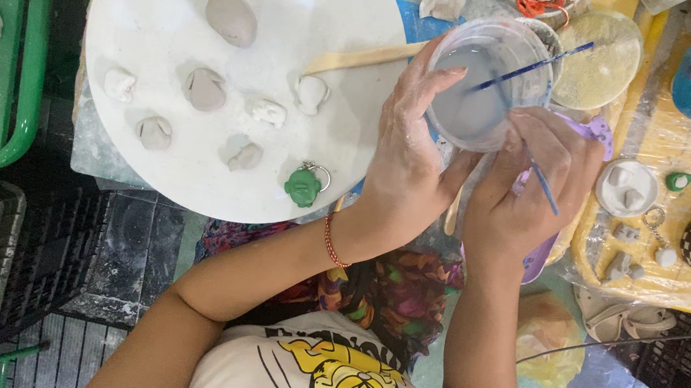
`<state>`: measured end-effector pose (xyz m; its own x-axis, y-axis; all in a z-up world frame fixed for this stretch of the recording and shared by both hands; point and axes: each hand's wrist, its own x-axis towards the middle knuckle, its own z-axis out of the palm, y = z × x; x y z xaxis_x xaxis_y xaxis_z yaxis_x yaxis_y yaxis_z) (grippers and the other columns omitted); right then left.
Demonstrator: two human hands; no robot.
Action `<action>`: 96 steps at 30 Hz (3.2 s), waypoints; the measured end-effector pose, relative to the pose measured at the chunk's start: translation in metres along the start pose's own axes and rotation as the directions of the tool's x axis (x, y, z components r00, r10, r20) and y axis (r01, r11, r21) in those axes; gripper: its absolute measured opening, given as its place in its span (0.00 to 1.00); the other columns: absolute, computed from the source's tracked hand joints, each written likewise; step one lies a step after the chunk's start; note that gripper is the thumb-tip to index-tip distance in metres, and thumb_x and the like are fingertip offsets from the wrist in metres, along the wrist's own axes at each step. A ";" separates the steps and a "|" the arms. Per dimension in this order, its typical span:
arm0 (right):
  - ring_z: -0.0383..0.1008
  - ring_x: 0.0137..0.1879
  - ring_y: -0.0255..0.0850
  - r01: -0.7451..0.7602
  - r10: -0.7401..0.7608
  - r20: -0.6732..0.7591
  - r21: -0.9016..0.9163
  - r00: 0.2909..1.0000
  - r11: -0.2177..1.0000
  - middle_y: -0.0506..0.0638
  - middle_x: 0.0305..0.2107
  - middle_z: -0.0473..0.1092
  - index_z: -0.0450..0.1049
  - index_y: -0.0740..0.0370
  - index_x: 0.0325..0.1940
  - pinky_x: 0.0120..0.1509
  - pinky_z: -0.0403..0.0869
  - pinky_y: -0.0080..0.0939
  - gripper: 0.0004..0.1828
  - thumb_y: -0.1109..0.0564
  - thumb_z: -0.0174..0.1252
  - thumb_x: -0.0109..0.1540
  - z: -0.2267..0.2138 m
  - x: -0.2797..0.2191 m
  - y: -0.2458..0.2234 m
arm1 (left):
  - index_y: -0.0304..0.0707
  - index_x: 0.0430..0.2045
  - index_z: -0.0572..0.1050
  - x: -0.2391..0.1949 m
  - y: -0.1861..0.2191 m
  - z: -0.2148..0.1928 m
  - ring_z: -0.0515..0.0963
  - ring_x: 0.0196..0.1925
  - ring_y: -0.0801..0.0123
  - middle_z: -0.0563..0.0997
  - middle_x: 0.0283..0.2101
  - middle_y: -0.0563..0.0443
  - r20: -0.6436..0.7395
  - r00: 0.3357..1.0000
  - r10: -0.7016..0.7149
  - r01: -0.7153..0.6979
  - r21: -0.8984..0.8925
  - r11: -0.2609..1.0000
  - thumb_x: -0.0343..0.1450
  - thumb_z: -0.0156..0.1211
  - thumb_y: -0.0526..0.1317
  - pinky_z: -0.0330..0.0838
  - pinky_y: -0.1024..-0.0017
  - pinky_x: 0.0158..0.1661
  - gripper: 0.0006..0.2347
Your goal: The person paints a small clay object using a paintbrush and handles various paint containers and a paint tube at a workbench.
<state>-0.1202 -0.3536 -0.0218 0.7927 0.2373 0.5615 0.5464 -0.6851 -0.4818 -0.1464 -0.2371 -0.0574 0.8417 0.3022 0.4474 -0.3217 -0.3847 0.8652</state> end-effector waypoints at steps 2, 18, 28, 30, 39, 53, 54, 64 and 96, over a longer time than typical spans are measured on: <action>0.70 0.52 0.50 -0.022 0.022 0.037 0.008 0.999 1.000 0.54 0.46 0.75 0.70 0.62 0.52 0.61 0.68 0.46 0.05 0.67 0.57 0.74 -0.001 0.002 -0.004 | 0.42 0.68 0.51 -0.002 -0.002 0.000 0.59 0.76 0.47 0.54 0.74 0.35 -0.007 1.000 -0.002 0.002 -0.005 1.000 0.72 0.73 0.30 0.55 0.57 0.72 0.35; 0.75 0.40 0.36 -0.253 0.261 -0.004 0.240 0.965 0.937 0.53 0.42 0.68 0.65 0.68 0.51 0.44 0.72 0.31 0.08 0.61 0.49 0.82 -0.017 -0.014 0.016 | 0.43 0.66 0.62 -0.049 0.053 -0.082 0.64 0.74 0.46 0.59 0.70 0.44 0.289 0.957 -0.034 0.011 0.078 0.997 0.73 0.72 0.33 0.62 0.55 0.75 0.28; 0.62 0.31 0.32 -0.259 0.230 0.120 0.459 0.966 0.850 0.50 0.33 0.65 0.61 0.67 0.53 0.35 0.62 0.28 0.13 0.53 0.40 0.83 -0.009 -0.021 0.038 | 0.41 0.42 0.67 -0.075 0.038 -0.150 0.71 0.61 0.49 0.73 0.58 0.45 0.162 0.980 -0.119 0.072 0.270 0.960 0.68 0.72 0.28 0.66 0.56 0.61 0.17; 0.58 0.28 0.31 -0.308 0.285 0.119 0.444 0.951 0.842 0.50 0.30 0.63 0.61 0.68 0.52 0.32 0.56 0.27 0.15 0.52 0.41 0.84 -0.008 -0.022 0.038 | 0.40 0.41 0.66 -0.075 0.038 -0.153 0.71 0.60 0.49 0.73 0.60 0.45 0.119 0.981 -0.153 0.112 0.296 0.949 0.69 0.73 0.29 0.66 0.56 0.61 0.17; 0.55 0.28 0.35 -0.317 0.328 0.036 0.384 0.944 0.868 0.52 0.28 0.60 0.63 0.70 0.45 0.33 0.55 0.32 0.18 0.54 0.42 0.84 -0.002 -0.031 0.052 | 0.38 0.42 0.61 -0.071 0.032 -0.151 0.72 0.58 0.48 0.72 0.65 0.40 0.123 0.964 -0.234 0.191 0.288 0.938 0.71 0.71 0.29 0.69 0.57 0.59 0.19; 0.54 0.26 0.31 -0.301 0.331 0.030 0.499 0.943 0.813 0.50 0.29 0.63 0.64 0.68 0.50 0.30 0.53 0.29 0.15 0.53 0.45 0.83 0.000 -0.030 0.047 | 0.38 0.42 0.59 -0.071 0.024 -0.150 0.76 0.55 0.54 0.76 0.60 0.44 0.168 0.979 -0.116 0.080 0.205 0.975 0.68 0.75 0.29 0.74 0.64 0.51 0.23; 0.54 0.26 0.31 -0.296 0.336 0.016 0.515 0.942 0.804 0.50 0.29 0.64 0.64 0.68 0.50 0.29 0.53 0.29 0.15 0.54 0.45 0.83 0.002 -0.029 0.046 | 0.37 0.43 0.60 -0.073 0.023 -0.146 0.78 0.55 0.54 0.76 0.60 0.44 0.169 0.982 -0.079 0.054 0.149 0.987 0.68 0.76 0.29 0.75 0.65 0.50 0.23; 0.57 0.22 0.35 -0.167 0.289 -0.062 0.694 0.955 0.700 0.58 0.34 0.70 0.66 0.62 0.53 0.26 0.58 0.33 0.13 0.52 0.40 0.81 -0.024 -0.056 0.059 | 0.40 0.37 0.58 -0.098 0.017 -0.086 0.83 0.58 0.54 0.77 0.61 0.40 0.417 0.901 -0.119 0.217 -0.197 0.956 0.71 0.73 0.33 0.82 0.68 0.51 0.21; 0.67 0.22 0.46 -0.201 0.303 -0.132 0.500 0.944 0.843 0.63 0.26 0.67 0.56 0.65 0.49 0.27 0.68 0.39 0.18 0.45 0.40 0.76 -0.027 -0.175 0.020 | 0.43 0.48 0.67 -0.088 -0.020 -0.024 0.75 0.57 0.59 0.72 0.60 0.55 0.461 0.887 -0.008 -0.054 0.120 0.991 0.73 0.70 0.33 0.76 0.67 0.53 0.16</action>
<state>-0.2551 -0.4273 -0.1118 0.8782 -0.0744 0.4724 0.4361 -0.2808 -0.8550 -0.2248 -0.2347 -0.1091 0.9493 -0.1312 0.2856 -0.3121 -0.5020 0.8066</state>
